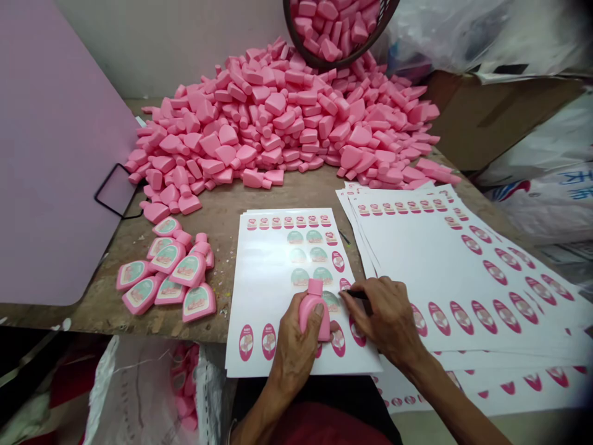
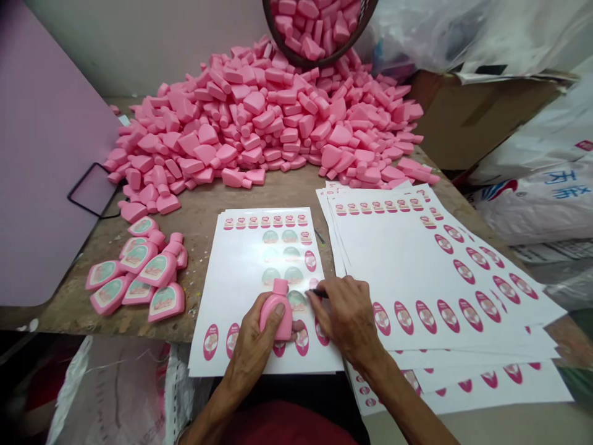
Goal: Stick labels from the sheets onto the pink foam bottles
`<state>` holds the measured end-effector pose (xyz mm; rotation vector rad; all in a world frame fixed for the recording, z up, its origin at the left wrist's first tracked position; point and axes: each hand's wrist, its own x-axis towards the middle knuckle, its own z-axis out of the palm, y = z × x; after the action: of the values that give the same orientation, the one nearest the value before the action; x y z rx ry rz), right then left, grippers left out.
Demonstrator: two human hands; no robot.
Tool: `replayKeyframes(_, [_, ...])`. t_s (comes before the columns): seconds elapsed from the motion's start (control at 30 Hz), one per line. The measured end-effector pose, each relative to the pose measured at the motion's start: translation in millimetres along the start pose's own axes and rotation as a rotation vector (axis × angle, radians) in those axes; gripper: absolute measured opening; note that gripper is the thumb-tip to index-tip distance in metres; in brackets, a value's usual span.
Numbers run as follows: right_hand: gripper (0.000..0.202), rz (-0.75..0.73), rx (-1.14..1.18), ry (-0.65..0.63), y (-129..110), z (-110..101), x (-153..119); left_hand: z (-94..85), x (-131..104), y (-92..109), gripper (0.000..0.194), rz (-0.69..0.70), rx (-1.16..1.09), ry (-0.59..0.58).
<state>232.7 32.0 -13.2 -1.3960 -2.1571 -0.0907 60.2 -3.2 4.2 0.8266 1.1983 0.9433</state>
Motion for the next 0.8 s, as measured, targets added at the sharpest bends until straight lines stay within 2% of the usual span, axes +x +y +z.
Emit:
replayKeyframes(0.2, [0.012,0.031,0.098,-0.113,1,2,2,-0.3,0,-1,0.038,-0.015,-0.049,-0.004])
replayKeyframes(0.43, [0.023,0.440,0.455,-0.175,-4,2,0,-0.5,0,3,0.042,-0.040,-0.109,0.002])
replayKeyframes(0.6, [0.027,0.601,0.515,-0.060,-7,-18,12,-1.9,-1,8,0.049,-0.057,-0.157,0.006])
replayKeyframes(0.7, [0.024,0.605,0.526,-0.033,-16,-29,18,-4.5,-1,7,0.056,-0.091,-0.295,0.025])
replayKeyframes(0.8, [0.023,0.490,0.553,-0.086,-32,-30,19,-6.9,-1,7,0.064,-0.114,-0.455,0.068])
